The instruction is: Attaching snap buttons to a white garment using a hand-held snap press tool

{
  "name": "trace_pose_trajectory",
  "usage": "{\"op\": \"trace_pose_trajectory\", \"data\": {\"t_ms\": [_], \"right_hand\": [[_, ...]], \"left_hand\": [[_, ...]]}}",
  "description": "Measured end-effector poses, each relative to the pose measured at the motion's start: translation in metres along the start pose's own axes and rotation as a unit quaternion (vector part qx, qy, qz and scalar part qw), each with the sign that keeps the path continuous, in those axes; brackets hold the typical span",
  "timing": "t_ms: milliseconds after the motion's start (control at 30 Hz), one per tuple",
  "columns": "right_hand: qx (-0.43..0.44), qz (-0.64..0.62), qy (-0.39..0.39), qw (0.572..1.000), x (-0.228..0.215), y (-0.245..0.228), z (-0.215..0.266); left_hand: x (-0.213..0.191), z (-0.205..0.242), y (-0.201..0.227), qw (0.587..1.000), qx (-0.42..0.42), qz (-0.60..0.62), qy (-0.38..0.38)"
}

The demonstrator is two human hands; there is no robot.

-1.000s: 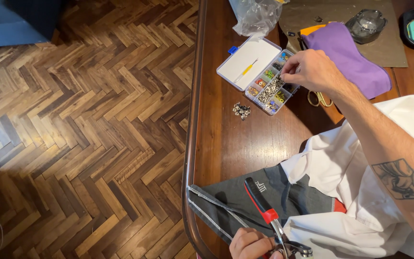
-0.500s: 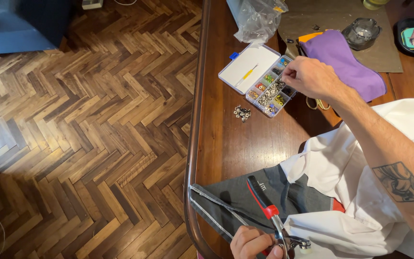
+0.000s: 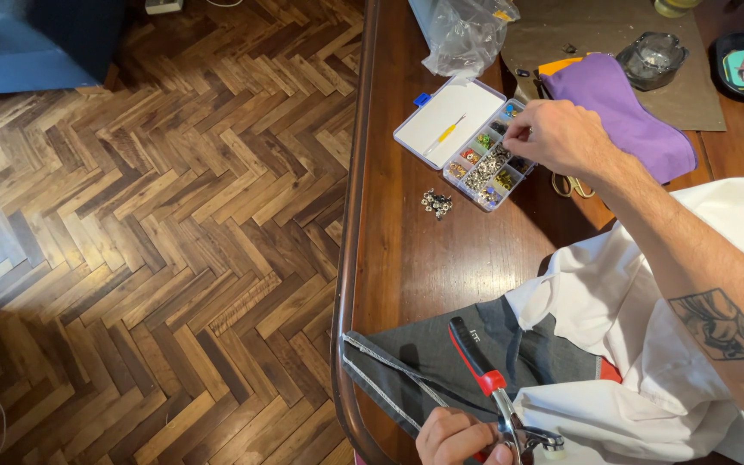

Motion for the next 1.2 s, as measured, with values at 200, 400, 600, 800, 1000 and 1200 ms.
{"op": "trace_pose_trajectory", "data": {"t_ms": [200, 400, 600, 800, 1000, 1200], "right_hand": [[0.033, -0.005, -0.017, 0.999, 0.004, -0.006, -0.005], [0.044, -0.013, -0.024, 0.999, 0.001, -0.011, -0.006], [0.044, -0.024, -0.011, 0.999, -0.003, -0.01, 0.0], [0.02, -0.044, -0.021, 0.999, -0.003, -0.005, 0.003], [-0.039, -0.139, -0.021, 0.989, 0.011, 0.016, -0.01], [0.014, -0.445, -0.103, 0.889, -0.031, -0.013, 0.049]], "left_hand": [[0.0, 0.001, 0.0, 1.0, -0.01, 0.003, 0.006], [-0.001, 0.001, -0.003, 1.0, 0.009, 0.001, -0.004], [0.001, 0.002, -0.002, 1.0, 0.01, -0.005, 0.008], [0.0, 0.009, -0.005, 1.0, 0.006, -0.011, 0.001], [-0.004, 0.005, -0.003, 1.0, -0.005, 0.009, -0.023], [-0.004, -0.004, 0.004, 0.999, -0.025, 0.03, -0.009]]}}
Point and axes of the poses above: each hand's wrist, its own z-axis away from the middle knuckle, its own x-axis out of the palm, y = z × x, the point moved 2 cm from there along -z, towards the middle knuckle, and after that the axes turned 5 degrees about z, right-handed, at the moved point
